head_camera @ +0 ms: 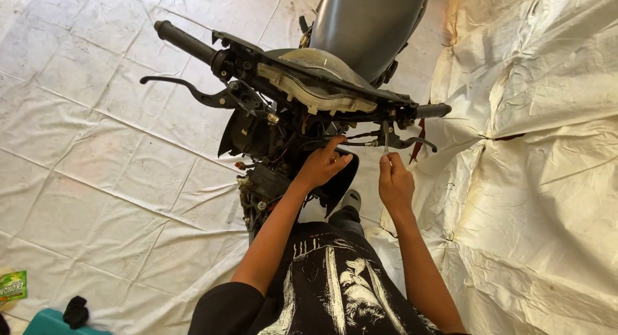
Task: The person uses a screwdriver to work on the handlebar and front assembly of a motorcycle. They manipulate the tool to tighten or loosen screws on the handlebar area and the front fairing while holding a small bottle in their other hand.
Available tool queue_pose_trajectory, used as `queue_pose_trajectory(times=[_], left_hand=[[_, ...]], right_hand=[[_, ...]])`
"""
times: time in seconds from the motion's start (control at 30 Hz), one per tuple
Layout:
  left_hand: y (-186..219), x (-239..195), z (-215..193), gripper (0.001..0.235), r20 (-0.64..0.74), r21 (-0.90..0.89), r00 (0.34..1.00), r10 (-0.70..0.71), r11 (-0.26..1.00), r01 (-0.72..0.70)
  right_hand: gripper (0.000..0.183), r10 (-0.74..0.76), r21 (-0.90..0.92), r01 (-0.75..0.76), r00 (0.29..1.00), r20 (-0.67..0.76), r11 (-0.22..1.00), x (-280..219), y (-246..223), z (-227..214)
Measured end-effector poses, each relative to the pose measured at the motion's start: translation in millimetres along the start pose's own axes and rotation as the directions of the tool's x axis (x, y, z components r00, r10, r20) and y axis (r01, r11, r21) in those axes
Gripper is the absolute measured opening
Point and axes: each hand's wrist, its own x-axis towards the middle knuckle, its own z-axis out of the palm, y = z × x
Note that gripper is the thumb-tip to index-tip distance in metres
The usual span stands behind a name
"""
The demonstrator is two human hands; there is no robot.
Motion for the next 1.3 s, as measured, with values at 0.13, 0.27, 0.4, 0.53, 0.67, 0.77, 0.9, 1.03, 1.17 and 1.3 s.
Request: queue_pose_trajectory(times=[0.13,0.27,0.4,0.53,0.67,0.77,0.9,1.03,1.17,1.3], left_hand=[[3.1,0.0,-2.8,0.044,0.001,-0.011,1.000,-0.009,1.000,0.009],[-14.7,3.8,17.3,0.037,-0.070,-0.083,0.997,0.011,0.996,-0.017],[-25.2,6.0,23.0,0.042,-0.096,-0.103,0.995,0.019,0.994,-0.029],[-7.7,-0.1,7.6,0.041,-0.064,-0.017,0.997,0.029,0.999,-0.030],[-22.6,4.3,22.2,0.037,-0.095,-0.088,0.993,0.063,0.994,-0.072],[-19.6,8.9,17.6,0.038,-0.119,-0.047,0.988,0.098,0.993,-0.104],[-16.9,3.2,16.6,0.038,-0.135,-0.023,0.984,0.118,0.992,-0.122],[-15.1,3.9,12.7,0.043,-0.117,-0.021,0.989,0.086,0.996,-0.089],[-13.2,2.2,14.7,0.041,-0.115,-0.010,0.989,0.095,0.995,-0.097],[-12.3,1.4,13.8,0.041,-0.114,0.001,0.989,0.093,0.996,-0.093]], right_hand=[[0.036,0.104,-0.036,-0.103,0.994,0.018,0.994,-22.5,31.4,20.9],[0.037,0.051,0.163,-0.056,0.998,0.036,0.985,-8.0,24.7,27.3],[0.039,0.045,0.230,-0.045,0.999,0.005,0.972,1.7,9.2,26.0],[0.038,0.091,0.237,-0.095,0.996,0.026,0.967,-14.9,15.8,19.6],[0.042,0.090,0.068,-0.092,0.996,0.022,0.993,-1.9,39.0,13.5],[0.039,0.094,0.015,-0.095,0.994,0.046,0.995,-18.7,21.0,11.0],[0.038,0.166,0.068,-0.170,0.984,0.068,0.983,-24.1,40.1,15.4],[0.035,0.093,0.295,-0.109,0.993,0.069,0.949,-4.1,40.5,17.9],[0.038,0.114,0.277,-0.120,0.993,0.039,0.953,-14.2,54.4,26.1],[0.040,0.116,0.252,-0.109,0.993,-0.016,0.962,0.5,84.2,27.2]])
